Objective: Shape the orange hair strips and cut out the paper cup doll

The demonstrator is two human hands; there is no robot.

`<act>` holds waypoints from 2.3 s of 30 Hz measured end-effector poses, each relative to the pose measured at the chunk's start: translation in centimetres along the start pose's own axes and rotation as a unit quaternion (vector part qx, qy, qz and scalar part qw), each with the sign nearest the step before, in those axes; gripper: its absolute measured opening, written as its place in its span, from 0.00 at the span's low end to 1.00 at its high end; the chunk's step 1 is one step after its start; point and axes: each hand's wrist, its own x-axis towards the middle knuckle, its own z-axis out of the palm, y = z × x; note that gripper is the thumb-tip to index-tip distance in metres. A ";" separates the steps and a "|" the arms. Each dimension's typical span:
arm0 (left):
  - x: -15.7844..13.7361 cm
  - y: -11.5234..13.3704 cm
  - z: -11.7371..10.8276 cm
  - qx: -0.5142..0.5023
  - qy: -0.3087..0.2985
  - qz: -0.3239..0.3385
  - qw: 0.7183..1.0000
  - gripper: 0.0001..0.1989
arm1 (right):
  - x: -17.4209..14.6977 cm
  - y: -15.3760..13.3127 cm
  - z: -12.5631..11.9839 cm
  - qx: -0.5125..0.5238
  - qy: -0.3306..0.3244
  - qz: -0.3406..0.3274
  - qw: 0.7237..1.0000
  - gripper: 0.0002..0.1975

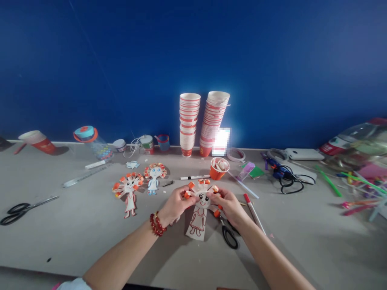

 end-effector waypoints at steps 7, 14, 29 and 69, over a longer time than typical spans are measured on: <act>-0.1 0.5 -0.3 -0.027 -0.025 -0.017 0.999 0.10 | 0.0 -0.1 0.0 0.035 -0.010 0.013 0.999 0.13; 0.0 -0.1 -0.1 -0.022 -0.014 -0.020 0.999 0.11 | -0.1 -0.2 0.1 0.042 -0.012 0.023 0.999 0.13; 0.3 0.1 0.1 -0.054 0.006 0.032 0.998 0.14 | 0.0 0.2 -0.1 0.057 0.015 0.005 0.998 0.13; 0.2 -0.1 0.4 -0.127 0.023 -0.005 0.992 0.14 | -0.1 0.6 0.5 0.049 -0.010 0.023 0.998 0.14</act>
